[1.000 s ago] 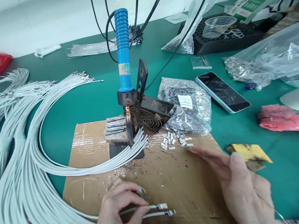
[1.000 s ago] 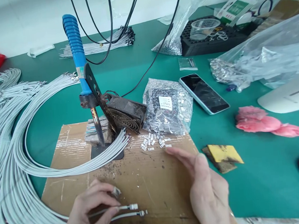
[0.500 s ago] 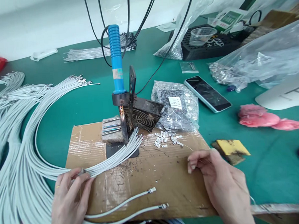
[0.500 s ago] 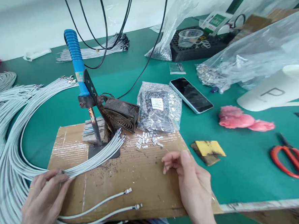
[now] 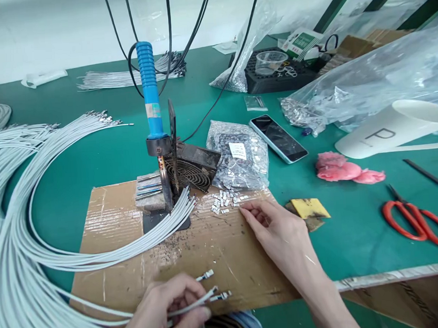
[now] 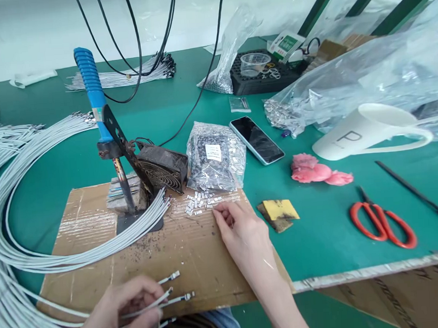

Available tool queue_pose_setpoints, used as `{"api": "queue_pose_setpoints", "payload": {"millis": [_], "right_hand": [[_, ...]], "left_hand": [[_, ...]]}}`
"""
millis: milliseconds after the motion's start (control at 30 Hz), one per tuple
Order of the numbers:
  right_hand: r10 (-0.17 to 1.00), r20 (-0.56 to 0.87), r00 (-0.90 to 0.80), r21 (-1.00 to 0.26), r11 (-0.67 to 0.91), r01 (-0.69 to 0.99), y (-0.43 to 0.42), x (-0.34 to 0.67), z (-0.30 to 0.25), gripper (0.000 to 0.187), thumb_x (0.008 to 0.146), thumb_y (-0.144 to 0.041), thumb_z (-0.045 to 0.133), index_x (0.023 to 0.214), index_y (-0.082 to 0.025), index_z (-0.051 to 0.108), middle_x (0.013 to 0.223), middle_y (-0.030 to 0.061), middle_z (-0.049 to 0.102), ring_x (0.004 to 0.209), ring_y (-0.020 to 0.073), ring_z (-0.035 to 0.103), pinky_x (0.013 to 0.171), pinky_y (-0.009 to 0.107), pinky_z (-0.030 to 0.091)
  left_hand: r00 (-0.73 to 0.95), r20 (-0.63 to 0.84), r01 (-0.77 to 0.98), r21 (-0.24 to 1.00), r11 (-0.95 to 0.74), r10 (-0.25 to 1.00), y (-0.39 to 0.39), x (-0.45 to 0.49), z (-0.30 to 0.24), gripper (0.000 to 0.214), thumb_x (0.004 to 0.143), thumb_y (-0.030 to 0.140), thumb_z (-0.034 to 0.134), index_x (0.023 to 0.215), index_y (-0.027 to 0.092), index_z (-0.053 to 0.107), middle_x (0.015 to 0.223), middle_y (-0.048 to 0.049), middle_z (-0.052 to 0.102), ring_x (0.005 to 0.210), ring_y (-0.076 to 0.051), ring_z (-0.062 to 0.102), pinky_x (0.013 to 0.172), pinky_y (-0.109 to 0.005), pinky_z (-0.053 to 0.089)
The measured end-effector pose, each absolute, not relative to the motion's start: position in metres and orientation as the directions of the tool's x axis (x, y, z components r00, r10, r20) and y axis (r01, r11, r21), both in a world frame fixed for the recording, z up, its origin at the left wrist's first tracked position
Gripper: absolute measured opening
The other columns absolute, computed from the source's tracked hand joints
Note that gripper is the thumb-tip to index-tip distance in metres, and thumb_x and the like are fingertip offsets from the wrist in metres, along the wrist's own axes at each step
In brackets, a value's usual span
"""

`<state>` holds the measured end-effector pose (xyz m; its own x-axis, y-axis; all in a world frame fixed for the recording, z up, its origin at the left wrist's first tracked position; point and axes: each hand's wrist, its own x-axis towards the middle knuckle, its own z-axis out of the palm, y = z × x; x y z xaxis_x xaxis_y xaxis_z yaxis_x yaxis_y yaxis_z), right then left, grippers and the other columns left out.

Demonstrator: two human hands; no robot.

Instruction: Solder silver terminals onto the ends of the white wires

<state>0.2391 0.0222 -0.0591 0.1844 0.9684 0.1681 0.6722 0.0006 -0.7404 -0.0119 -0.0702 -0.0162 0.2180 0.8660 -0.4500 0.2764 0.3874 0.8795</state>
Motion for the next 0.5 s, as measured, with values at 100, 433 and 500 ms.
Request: {"api": "queue_pose_setpoints", "payload": {"millis": [100,433,500], "right_hand": [[0.964,0.191,0.185,-0.729,0.013,0.685,0.009,0.236,-0.061,0.034,0.089,-0.054,0.062,0.08,-0.022,0.07,0.073,0.0049,0.068,0.063,0.0223,0.06,0.062,0.036,0.047],[0.99,-0.018,0.143,-0.951,-0.061,0.303,-0.03,0.202,-0.06,0.031,0.098,-0.049,0.061,0.092,-0.019,0.068,0.068,0.0037,0.072,0.055,0.0177,0.071,0.053,0.026,0.062],[0.992,-0.066,0.11,-0.968,-0.09,0.233,-0.033,0.184,-0.05,0.03,0.099,-0.047,0.061,0.091,-0.019,0.067,0.063,0.0005,0.067,0.049,0.0145,0.066,0.045,0.021,0.057]], "left_hand": [[0.191,-0.533,0.016,0.841,0.541,0.824,-0.057,0.003,-0.021,0.043,0.085,0.06,0.071,0.076,0.018,0.066,0.054,0.0077,0.048,0.042,-0.006,0.034,0.042,-0.019,0.023],[0.015,-0.557,-0.309,0.787,0.533,0.831,-0.046,-0.004,-0.018,0.036,0.078,0.05,0.085,0.084,0.017,0.072,0.06,0.0074,0.054,0.043,-0.001,0.021,0.044,-0.018,0.012],[0.004,-0.567,-0.309,0.783,0.54,0.824,-0.047,-0.004,-0.018,0.037,0.077,0.05,0.086,0.082,0.016,0.072,0.063,0.0052,0.058,0.044,-0.001,0.024,0.045,-0.019,0.012]]}}
